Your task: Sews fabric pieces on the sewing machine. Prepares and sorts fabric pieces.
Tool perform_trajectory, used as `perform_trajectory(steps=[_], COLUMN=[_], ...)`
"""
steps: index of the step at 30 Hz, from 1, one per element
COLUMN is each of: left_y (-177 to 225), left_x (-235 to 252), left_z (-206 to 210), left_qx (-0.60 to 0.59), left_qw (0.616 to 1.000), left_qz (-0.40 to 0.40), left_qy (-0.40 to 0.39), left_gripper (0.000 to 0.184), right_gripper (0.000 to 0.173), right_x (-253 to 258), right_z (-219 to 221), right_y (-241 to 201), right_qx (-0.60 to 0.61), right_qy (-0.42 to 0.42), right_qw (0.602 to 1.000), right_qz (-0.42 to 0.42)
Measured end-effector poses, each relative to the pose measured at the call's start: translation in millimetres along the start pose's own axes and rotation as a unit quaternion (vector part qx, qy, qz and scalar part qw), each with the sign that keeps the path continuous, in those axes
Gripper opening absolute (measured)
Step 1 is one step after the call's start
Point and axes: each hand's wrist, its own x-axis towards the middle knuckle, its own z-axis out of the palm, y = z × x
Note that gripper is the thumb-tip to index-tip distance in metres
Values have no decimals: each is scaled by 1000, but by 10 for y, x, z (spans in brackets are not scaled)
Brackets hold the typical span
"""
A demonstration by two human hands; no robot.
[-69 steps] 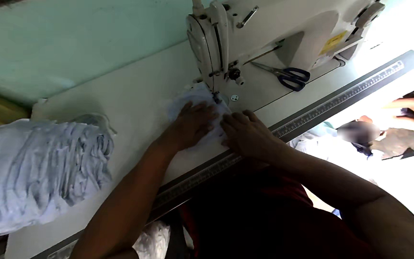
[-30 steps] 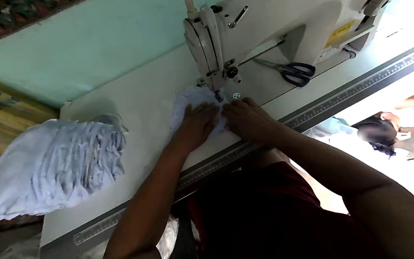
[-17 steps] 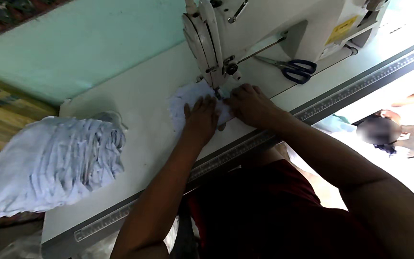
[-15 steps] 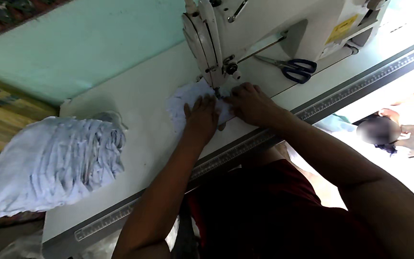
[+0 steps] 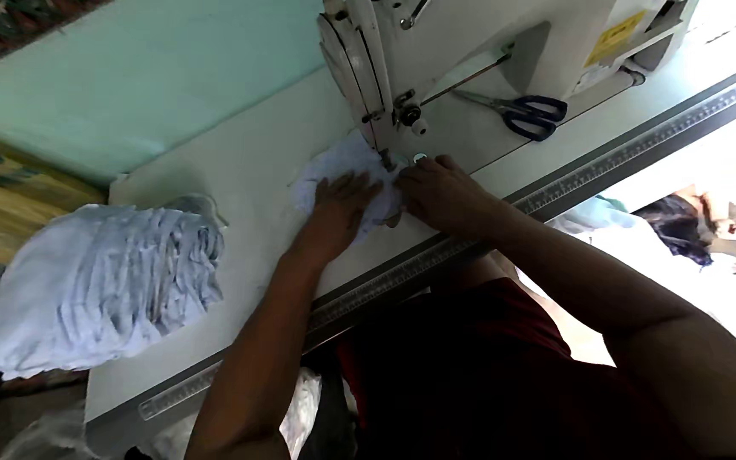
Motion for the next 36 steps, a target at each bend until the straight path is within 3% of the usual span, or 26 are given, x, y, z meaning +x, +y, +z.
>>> perform_trajectory(steps=[8,15,18,21,24,28,36], left_y=[751,866,791,357,-42,-5,332], left_x=[187,305,332,239,98,-48,4], left_z=[-13,-25,-159,-314,-270,-114,50], left_qx=[112,150,156,94,2,-31,60], left_qw=[968,950,956,993,997,998,996], left_qz=[-206,-245,-212,-56,61,36,-70], left_qy=[-91,-123,-127,-54,-51,-41,-17], left_gripper=[50,55,53,39,41,42,50], right_gripper=[36,32,28,31,34,35,34], right_x=[120,182,124,-70,-239,-299,-200], right_z=[-20,-102,-104,-22,117,173,16], right_y=[218,224,121,-238,-511,-498,-207], right_qx=[-31,-30,-17,21,31,14,-5], right_qy=[-4,-14,26,49,18,41,27], right_qw=[999,996,995,998,999,998,1000], right_qz=[10,80,96,29,-38,-37,3])
